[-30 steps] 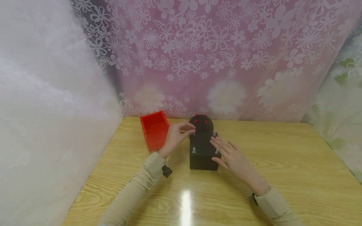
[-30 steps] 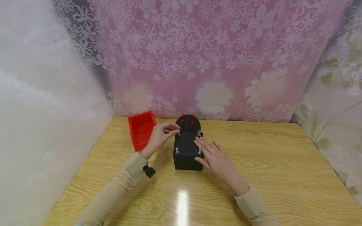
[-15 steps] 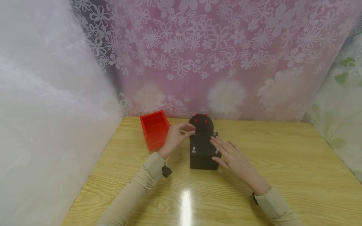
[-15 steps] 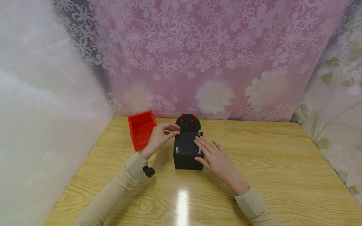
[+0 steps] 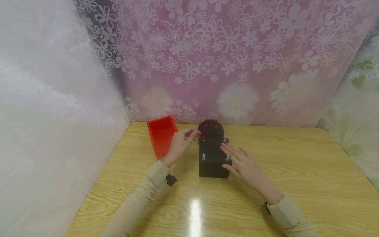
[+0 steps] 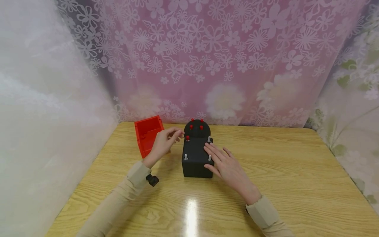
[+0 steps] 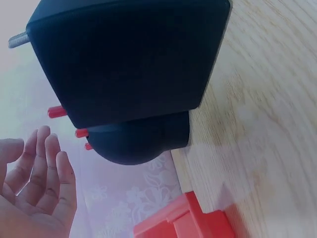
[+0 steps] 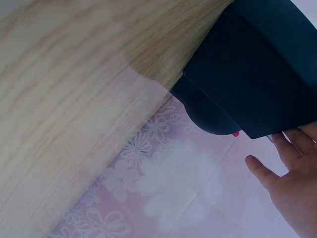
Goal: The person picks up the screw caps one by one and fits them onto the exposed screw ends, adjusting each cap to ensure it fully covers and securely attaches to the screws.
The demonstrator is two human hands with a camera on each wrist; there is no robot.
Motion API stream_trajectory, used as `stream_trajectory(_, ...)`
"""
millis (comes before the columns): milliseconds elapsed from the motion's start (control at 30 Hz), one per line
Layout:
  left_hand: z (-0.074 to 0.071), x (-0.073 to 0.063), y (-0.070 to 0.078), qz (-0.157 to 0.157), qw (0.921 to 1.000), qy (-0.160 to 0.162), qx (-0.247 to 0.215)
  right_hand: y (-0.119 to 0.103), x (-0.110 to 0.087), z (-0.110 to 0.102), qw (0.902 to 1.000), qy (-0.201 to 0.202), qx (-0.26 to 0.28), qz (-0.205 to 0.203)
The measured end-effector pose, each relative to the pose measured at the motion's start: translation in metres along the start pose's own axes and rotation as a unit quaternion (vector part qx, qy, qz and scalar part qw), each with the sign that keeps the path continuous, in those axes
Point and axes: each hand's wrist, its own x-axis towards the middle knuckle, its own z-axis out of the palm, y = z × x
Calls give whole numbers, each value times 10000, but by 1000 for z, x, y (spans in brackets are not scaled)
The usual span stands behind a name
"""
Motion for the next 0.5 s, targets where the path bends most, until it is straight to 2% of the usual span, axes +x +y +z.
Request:
stream_trajectory(167,-9,-1,-3,-120,9999,-8,27,0,0,0,10000,-1,-25,-17)
stream_trajectory(267,-17,1,-5,-61,10000,19,72,0,0,0,10000,-4,-65,-38)
stream_trajectory(400,-29,5,-7,43,9996,157,225,0,1,0,10000,-3,-68,-44)
stream_trajectory(500,-39,8,-9,-3,9991,272,317,0,1,0,10000,8,-55,-48)
